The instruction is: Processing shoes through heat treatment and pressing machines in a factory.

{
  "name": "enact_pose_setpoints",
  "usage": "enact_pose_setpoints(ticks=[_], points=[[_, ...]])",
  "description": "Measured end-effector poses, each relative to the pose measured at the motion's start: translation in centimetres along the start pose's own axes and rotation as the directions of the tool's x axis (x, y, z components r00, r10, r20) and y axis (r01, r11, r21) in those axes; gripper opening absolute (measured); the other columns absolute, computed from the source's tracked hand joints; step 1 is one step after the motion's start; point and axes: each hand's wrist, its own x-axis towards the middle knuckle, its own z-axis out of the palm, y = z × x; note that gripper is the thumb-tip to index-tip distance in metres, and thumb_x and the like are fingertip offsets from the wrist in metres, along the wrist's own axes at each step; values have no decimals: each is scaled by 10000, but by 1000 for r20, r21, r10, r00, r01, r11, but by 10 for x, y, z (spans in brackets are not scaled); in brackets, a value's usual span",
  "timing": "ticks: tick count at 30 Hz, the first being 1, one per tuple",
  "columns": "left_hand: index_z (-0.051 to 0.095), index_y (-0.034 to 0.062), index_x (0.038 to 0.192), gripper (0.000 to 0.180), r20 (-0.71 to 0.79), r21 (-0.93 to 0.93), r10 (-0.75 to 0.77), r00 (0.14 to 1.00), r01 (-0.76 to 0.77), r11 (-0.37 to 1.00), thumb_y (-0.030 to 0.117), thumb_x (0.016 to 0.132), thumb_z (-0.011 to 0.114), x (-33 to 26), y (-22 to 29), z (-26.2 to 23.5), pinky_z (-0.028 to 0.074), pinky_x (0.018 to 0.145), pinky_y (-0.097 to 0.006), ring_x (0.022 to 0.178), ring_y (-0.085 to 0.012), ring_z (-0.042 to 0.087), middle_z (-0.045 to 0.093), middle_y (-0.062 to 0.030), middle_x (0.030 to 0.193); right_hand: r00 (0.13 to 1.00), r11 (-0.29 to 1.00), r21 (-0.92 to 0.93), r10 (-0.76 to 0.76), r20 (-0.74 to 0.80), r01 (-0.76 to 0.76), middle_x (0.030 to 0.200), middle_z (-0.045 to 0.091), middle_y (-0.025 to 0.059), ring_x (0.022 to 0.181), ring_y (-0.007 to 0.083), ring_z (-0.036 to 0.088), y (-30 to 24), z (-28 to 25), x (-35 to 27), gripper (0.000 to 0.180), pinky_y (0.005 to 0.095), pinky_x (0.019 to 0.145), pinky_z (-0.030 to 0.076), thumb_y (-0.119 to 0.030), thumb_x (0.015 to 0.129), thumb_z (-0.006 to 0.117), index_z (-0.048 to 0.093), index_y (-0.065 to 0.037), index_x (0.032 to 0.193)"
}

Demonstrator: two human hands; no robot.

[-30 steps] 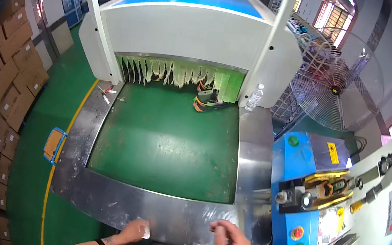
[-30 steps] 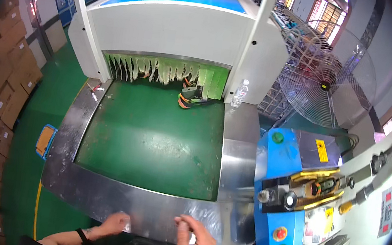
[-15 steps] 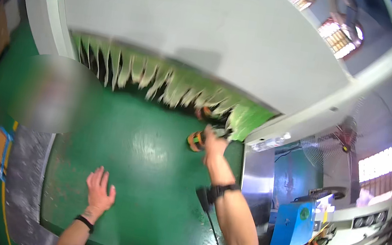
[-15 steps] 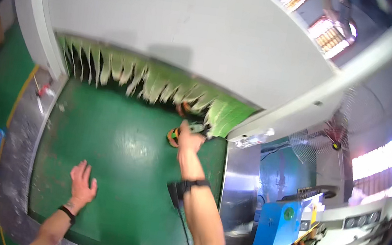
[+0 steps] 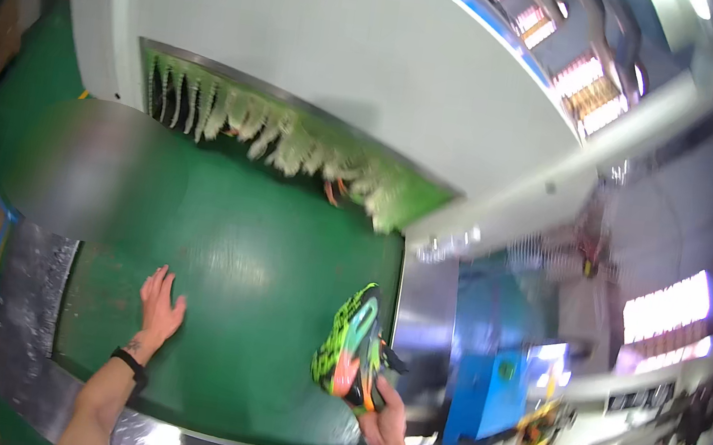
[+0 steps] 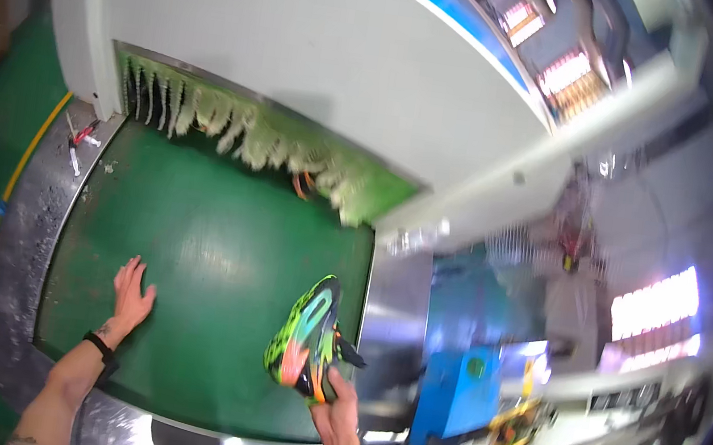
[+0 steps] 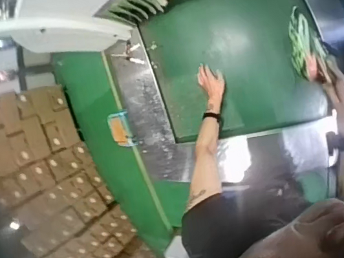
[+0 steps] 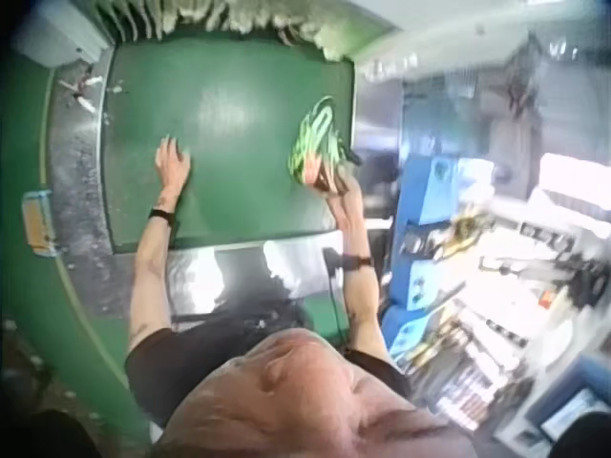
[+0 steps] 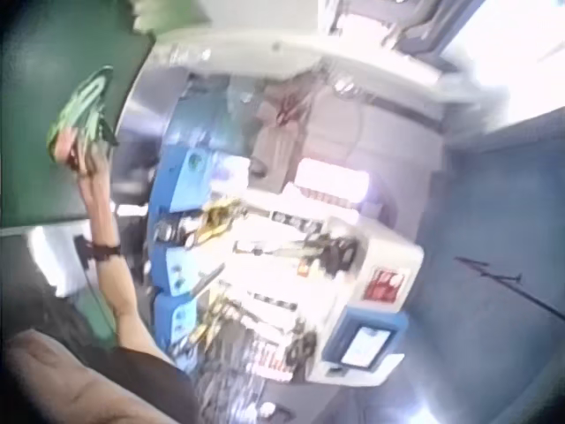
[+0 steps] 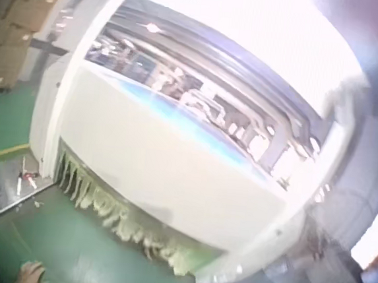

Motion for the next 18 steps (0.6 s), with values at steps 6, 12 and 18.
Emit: enact_pose_setpoints(ticks=[6, 12, 18], points=[[-37, 109, 1534, 1110, 507, -841, 357, 784, 359, 405, 304, 776, 750, -113, 220, -77, 190, 1164, -479, 1466, -319, 151, 132, -185, 1585, 929, 882, -341, -365, -63, 324, 1220, 572, 141, 1124, 243, 579, -6, -72, -240, 632, 372, 977, 457, -152, 809, 715, 419, 34, 1335], [405, -12, 1376, 778, 573, -804, 458, 680, 574, 155, 253, 717, 723, -235, 316, -92, 459, 990, -404, 1161, -281, 558, 535, -150, 1300, 917, 655, -650, -352, 190, 386, 1397, 410, 189, 1313, 246, 386, 17, -72, -309, 856, 363, 1117, 278, -228, 795, 763, 272, 46, 1440], [480, -17, 1274, 587, 500, -821, 638, 585, 555, 134, 142, 744, 673, -333, 413, -84, 539, 896, -391, 1016, -256, 624, 604, -125, 1157, 875, 700, -548, -465, 136, 457, 1355, 464, 158, 1276, 227, 435, -7, -159, -400, 778, 358, 1095, 316, -182, 814, 744, 307, 38, 1420]])
